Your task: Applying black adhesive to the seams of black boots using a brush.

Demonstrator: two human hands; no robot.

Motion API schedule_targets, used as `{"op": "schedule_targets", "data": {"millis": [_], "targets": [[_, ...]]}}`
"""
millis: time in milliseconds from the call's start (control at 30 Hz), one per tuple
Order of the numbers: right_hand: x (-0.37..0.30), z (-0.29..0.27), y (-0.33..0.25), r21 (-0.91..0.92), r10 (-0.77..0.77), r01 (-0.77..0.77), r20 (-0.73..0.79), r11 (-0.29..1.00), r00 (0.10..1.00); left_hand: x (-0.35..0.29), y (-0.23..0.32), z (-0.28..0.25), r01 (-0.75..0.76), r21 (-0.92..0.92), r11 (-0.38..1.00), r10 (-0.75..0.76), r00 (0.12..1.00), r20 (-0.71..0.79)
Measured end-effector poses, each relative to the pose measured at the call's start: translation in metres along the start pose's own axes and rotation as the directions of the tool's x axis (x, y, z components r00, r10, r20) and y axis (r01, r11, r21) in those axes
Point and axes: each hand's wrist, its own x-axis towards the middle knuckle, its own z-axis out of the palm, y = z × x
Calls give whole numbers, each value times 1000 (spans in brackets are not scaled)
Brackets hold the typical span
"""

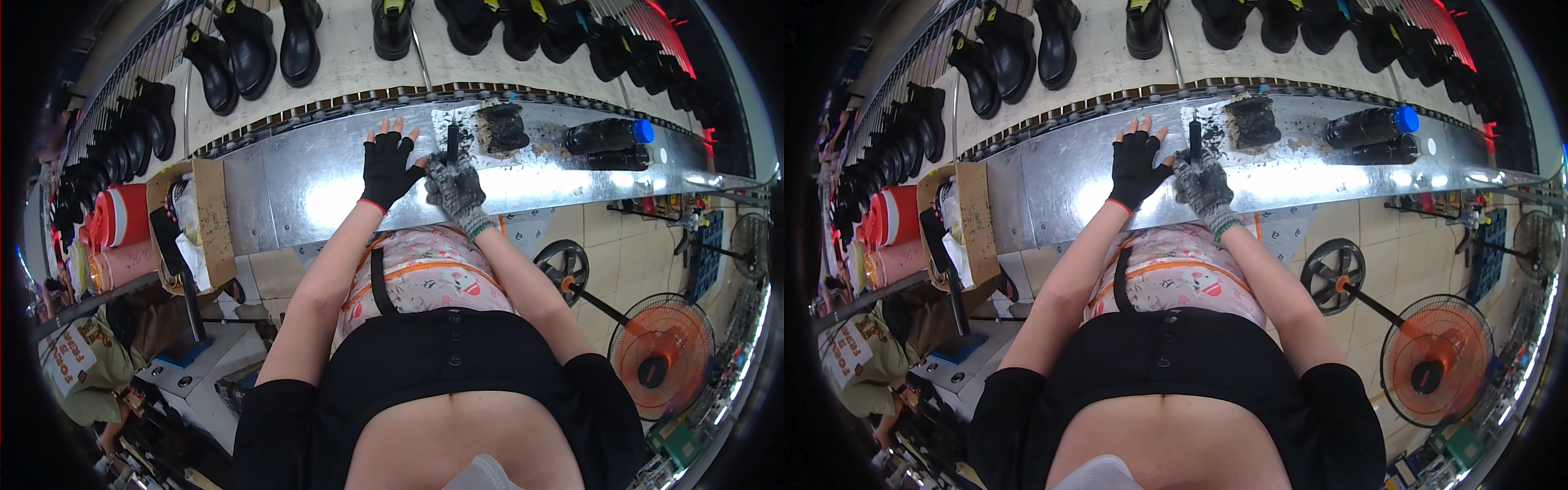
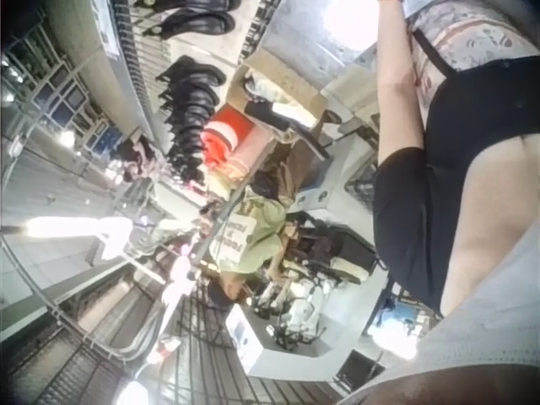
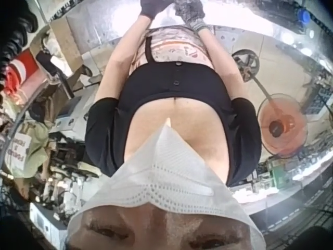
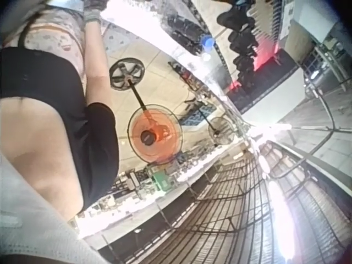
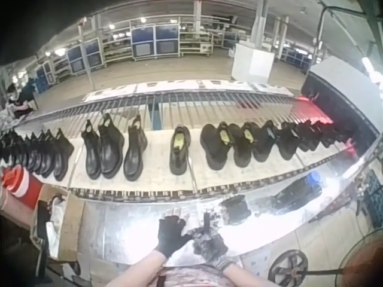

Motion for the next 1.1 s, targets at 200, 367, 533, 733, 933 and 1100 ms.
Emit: {"op": "schedule_targets", "data": {"millis": [200,367,533,733,933,1100], "targets": [[13,-7,13,-376,-122,140,70,916,990,-5,-5,6,1,-73,997,-3,1000,-29],[10,-3,11,-388,-199,208,64,898,978,-4,-8,8,7,-73,997,-9,999,-36],[-9,17,-24,-554,-156,152,40,819,987,-3,-13,-4,-47,-31,998,48,998,31],[-3,13,-8,-386,-139,119,-26,915,990,8,-28,-16,-277,101,955,276,961,24],[4,4,6,-390,-184,166,-10,906,983,55,-74,-41,85,-328,941,-141,979,-148],[1,6,4,-452,-163,146,2,880,987,86,-166,-61,161,-979,127,-778,629,3]]}}
